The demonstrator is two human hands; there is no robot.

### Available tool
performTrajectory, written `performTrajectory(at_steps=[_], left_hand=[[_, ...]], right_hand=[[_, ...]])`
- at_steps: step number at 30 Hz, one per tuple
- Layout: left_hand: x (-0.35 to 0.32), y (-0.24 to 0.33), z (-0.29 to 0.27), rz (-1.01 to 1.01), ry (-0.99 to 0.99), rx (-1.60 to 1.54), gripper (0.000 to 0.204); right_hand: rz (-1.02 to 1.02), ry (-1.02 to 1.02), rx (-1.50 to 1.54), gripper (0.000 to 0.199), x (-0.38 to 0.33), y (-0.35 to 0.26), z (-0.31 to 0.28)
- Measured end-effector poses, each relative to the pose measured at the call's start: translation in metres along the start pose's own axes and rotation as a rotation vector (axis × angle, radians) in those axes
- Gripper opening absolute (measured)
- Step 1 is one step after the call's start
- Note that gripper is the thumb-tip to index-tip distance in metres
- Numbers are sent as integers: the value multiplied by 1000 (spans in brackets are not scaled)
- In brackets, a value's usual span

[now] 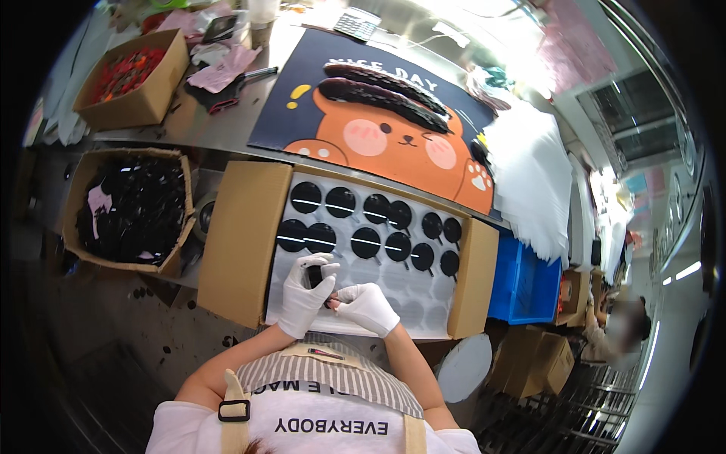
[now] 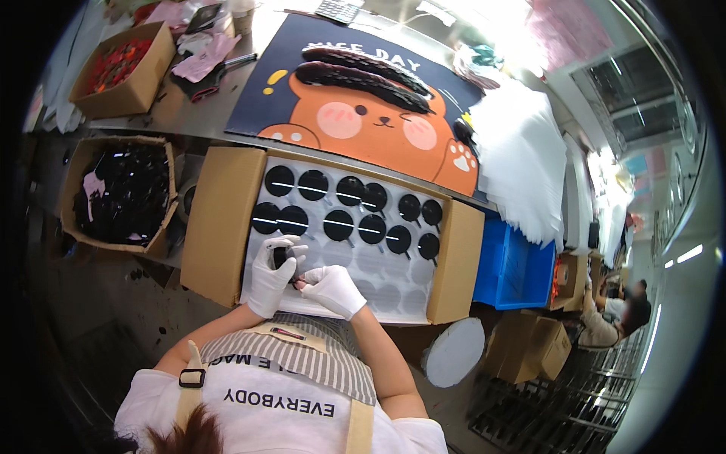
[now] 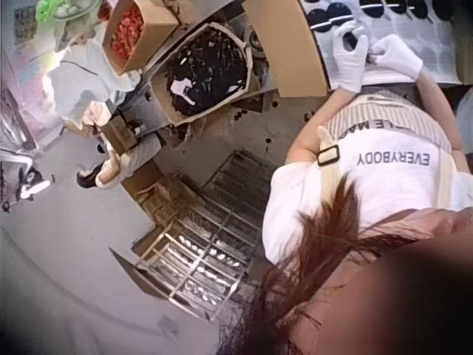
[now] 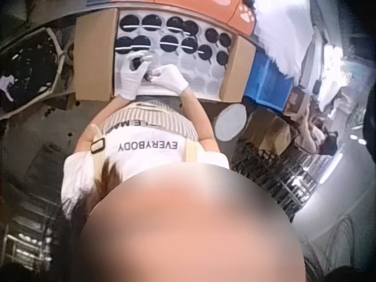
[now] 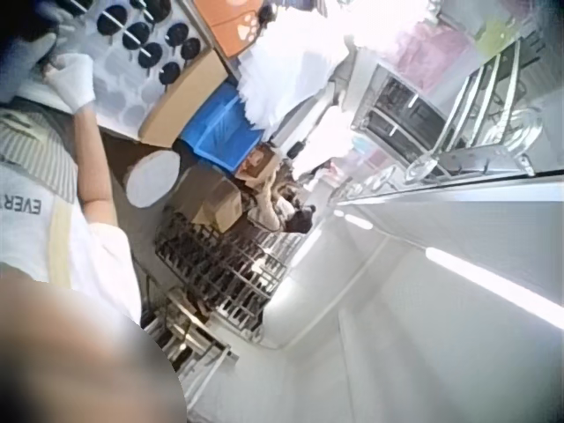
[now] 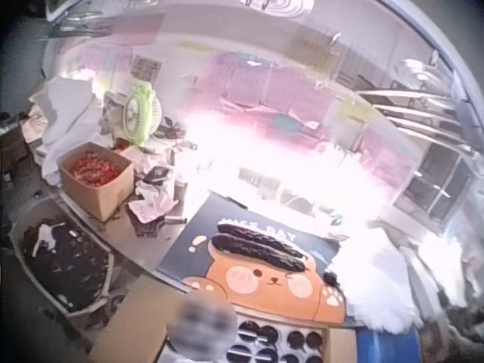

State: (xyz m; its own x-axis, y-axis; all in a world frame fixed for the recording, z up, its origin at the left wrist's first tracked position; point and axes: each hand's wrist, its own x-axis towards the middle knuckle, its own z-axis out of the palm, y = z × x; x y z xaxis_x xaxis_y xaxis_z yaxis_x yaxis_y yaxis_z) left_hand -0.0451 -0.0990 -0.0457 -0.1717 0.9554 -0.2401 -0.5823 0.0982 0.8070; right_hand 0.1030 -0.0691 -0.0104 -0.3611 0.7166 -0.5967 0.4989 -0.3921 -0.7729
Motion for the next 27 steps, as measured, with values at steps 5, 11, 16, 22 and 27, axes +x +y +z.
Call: performTrajectory(at_steps=[5,11,16,22,27], left_hand=[[7,32,-23,-77,248,-273,12],[21,79,-41,129,233,-228,23],[20,73,-54,-12,169,-50,18],[15,53,-37,-185,6,343,16],[19,36,-33,350,-251,1186,42]], right_hand=[[-45,105,-178,18,5,-1,-2],[-225,129,-845,27,26,-33,25],[37,221,-1146,23,0,-26,-24],[335,376,-1212,17,-43,19,-100],[388,538,-1189,14,-75,67,-146]])
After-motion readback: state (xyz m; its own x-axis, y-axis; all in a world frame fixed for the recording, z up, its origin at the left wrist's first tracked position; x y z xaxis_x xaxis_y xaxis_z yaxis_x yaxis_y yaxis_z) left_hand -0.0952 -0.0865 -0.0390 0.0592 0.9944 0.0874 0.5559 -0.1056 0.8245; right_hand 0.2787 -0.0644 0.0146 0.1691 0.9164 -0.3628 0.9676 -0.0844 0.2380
